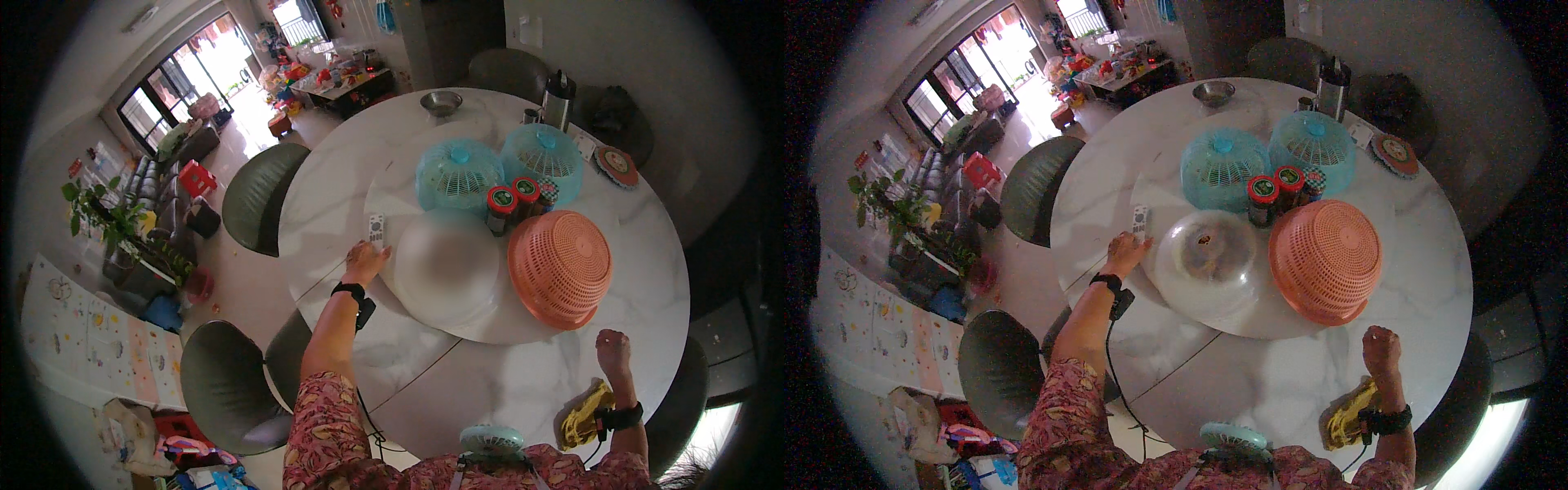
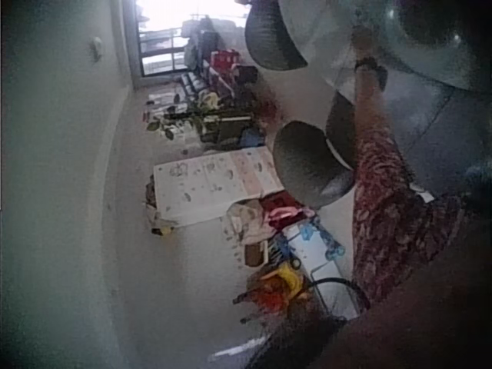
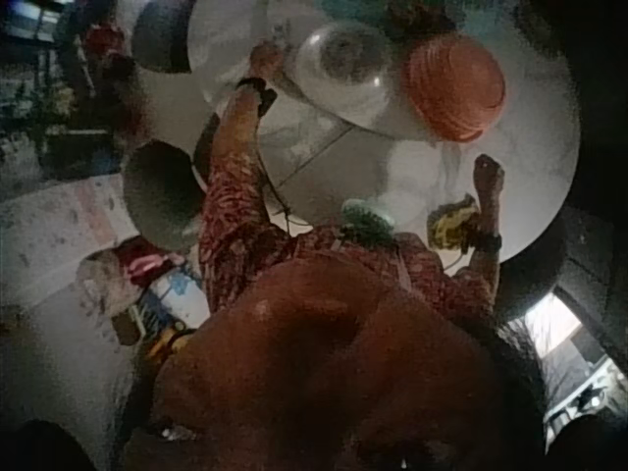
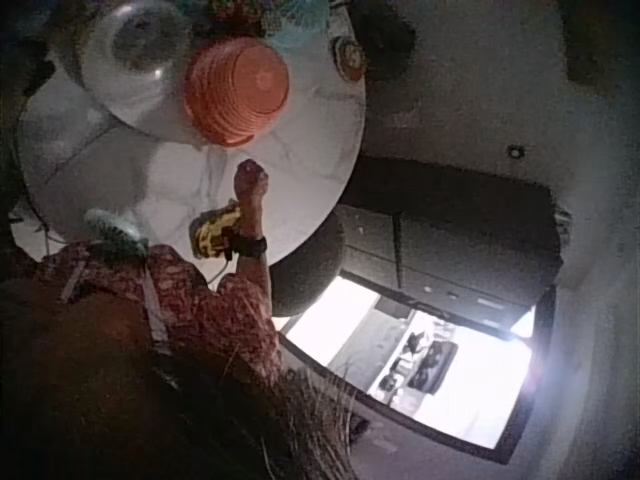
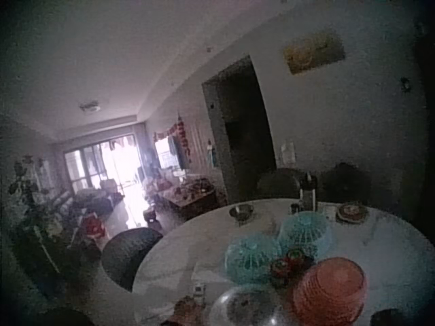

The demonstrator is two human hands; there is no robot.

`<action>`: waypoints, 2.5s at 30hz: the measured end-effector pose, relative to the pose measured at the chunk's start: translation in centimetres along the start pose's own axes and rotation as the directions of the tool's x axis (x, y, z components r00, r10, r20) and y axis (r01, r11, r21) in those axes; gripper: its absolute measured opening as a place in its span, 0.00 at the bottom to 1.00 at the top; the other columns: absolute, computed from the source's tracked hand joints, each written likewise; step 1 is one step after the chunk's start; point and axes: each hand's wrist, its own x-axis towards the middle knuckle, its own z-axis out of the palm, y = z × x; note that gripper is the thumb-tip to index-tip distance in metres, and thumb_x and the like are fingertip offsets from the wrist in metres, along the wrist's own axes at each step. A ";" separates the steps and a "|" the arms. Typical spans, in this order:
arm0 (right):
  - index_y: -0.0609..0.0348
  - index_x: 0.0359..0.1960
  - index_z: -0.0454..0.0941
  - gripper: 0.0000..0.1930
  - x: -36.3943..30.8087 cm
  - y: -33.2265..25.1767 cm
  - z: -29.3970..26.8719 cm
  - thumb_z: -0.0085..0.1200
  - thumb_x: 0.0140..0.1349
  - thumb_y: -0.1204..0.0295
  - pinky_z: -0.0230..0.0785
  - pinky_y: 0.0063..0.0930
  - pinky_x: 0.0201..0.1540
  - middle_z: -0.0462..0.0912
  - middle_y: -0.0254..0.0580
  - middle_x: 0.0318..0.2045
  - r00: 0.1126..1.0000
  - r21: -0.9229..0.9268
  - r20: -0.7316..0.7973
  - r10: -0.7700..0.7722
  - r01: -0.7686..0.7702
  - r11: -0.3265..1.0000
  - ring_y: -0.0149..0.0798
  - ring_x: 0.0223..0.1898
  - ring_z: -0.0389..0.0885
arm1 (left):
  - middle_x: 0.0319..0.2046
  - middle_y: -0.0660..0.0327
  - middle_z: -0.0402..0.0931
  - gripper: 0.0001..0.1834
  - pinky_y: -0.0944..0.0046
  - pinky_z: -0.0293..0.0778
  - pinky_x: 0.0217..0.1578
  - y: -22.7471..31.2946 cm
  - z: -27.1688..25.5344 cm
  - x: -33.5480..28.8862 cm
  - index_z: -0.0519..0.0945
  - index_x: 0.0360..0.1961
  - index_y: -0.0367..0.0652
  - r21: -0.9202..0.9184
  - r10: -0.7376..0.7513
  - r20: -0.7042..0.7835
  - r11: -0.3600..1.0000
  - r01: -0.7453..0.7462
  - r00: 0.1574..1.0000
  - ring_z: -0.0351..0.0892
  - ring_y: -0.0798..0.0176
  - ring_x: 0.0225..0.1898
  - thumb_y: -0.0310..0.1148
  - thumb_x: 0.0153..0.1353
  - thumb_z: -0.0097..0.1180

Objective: The person holds a remote control, presses buttons, and then wipes the surface of a circular dining table with a cloth.

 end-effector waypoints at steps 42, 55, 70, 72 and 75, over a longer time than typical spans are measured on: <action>0.64 0.47 0.72 0.17 -9.6 -13.6 -9.8 0.51 0.54 0.77 0.66 0.23 0.43 0.78 0.34 0.40 0.889 0.928 0.218 -0.401 -0.316 -0.196 0.27 0.39 0.74 | 0.37 0.45 0.72 0.35 0.54 0.75 0.34 29.0 -5.8 -31.1 0.65 0.49 0.28 -0.033 0.533 -0.758 0.543 -0.839 0.375 0.75 0.44 0.35 0.25 0.38 0.67; 0.65 0.47 0.73 0.17 -9.3 -11.4 -10.9 0.50 0.54 0.75 0.65 0.25 0.47 0.78 0.35 0.39 0.938 0.967 0.126 -0.324 -0.188 -0.171 0.28 0.40 0.74 | 0.31 0.48 0.71 0.42 0.58 0.74 0.22 29.5 -4.4 -34.0 0.63 0.52 0.25 -0.053 0.625 -0.630 0.558 -0.828 0.461 0.74 0.49 0.26 0.33 0.37 0.68; 0.67 0.52 0.71 0.20 -8.7 -10.9 -9.3 0.47 0.55 0.79 0.67 0.24 0.46 0.78 0.38 0.42 0.933 0.985 0.081 -0.350 -0.129 -0.114 0.28 0.41 0.74 | 0.34 0.42 0.75 0.42 0.57 0.76 0.26 27.8 -2.3 -33.6 0.61 0.53 0.21 -0.071 0.628 -0.604 0.571 -0.818 0.491 0.79 0.47 0.27 0.34 0.40 0.66; 0.67 0.52 0.71 0.20 -8.5 -10.7 -8.9 0.48 0.55 0.79 0.68 0.25 0.45 0.78 0.37 0.41 0.932 0.983 0.077 -0.354 -0.131 -0.132 0.28 0.40 0.74 | 0.33 0.43 0.76 0.42 0.57 0.76 0.26 27.8 -2.1 -33.6 0.61 0.53 0.21 -0.080 0.624 -0.597 0.580 -0.811 0.505 0.79 0.47 0.26 0.34 0.40 0.66; 0.67 0.52 0.71 0.20 -8.3 -10.6 -8.8 0.49 0.55 0.79 0.68 0.25 0.45 0.78 0.37 0.41 0.936 0.977 0.109 -0.336 -0.162 -0.136 0.28 0.40 0.75 | 0.31 0.43 0.76 0.41 0.57 0.75 0.25 27.9 -2.1 -33.5 0.61 0.53 0.21 -0.081 0.621 -0.616 0.562 -0.823 0.485 0.79 0.47 0.25 0.34 0.40 0.66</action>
